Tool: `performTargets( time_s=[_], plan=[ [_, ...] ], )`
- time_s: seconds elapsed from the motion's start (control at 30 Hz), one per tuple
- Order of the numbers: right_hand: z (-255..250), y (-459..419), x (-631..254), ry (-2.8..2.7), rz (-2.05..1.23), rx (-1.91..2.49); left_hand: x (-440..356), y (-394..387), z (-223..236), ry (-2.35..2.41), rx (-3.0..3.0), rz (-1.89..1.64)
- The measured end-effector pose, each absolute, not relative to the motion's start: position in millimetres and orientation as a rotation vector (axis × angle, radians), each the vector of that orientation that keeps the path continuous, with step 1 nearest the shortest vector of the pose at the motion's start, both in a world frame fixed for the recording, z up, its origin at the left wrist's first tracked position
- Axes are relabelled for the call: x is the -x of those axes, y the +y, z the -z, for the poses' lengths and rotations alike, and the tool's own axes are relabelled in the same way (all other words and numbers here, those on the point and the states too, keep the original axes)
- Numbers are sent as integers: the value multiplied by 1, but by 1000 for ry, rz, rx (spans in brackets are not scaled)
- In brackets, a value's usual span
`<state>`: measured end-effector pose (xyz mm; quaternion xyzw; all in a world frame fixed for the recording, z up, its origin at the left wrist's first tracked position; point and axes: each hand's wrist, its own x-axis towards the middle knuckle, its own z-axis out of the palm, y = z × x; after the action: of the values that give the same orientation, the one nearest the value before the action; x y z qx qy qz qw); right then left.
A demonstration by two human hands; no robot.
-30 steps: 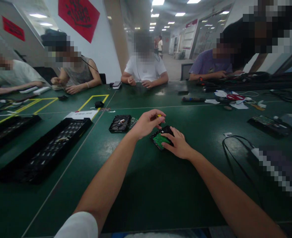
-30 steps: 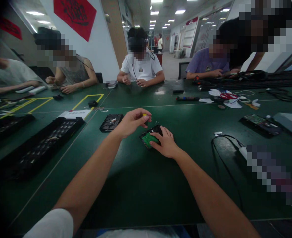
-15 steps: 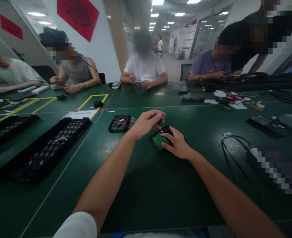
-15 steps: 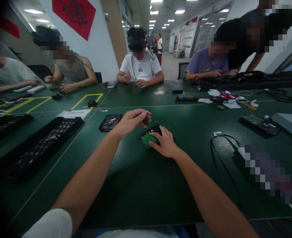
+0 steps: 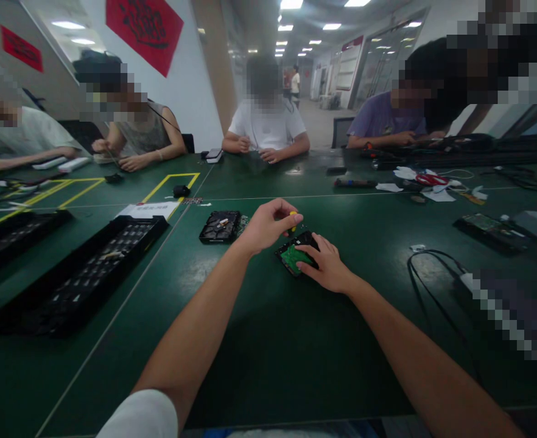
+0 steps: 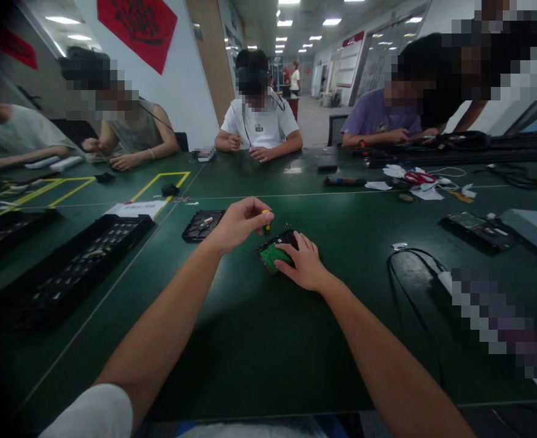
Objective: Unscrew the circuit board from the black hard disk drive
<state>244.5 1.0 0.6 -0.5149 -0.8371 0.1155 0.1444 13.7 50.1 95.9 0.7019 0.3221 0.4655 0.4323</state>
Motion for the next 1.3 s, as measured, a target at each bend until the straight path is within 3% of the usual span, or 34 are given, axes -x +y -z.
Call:
performTargets(
  time_s=[0.27,0.6,1.03,1.3],
  plan=[
    [-5,-1,-244,-2423,-373,1498,-10,50,-100,706,-1781,-1059],
    [-7,-1,-244,-2430,-397,1511,-13,50,-98,839,-1847,-1178],
    [-9,-2,-241,-2427,-354,1514,-10,52,-98,650,-1431,-1044],
    [-7,-1,-243,-2430,-376,1514,-19,44,-99,762,-1586,-1112]
  ],
)
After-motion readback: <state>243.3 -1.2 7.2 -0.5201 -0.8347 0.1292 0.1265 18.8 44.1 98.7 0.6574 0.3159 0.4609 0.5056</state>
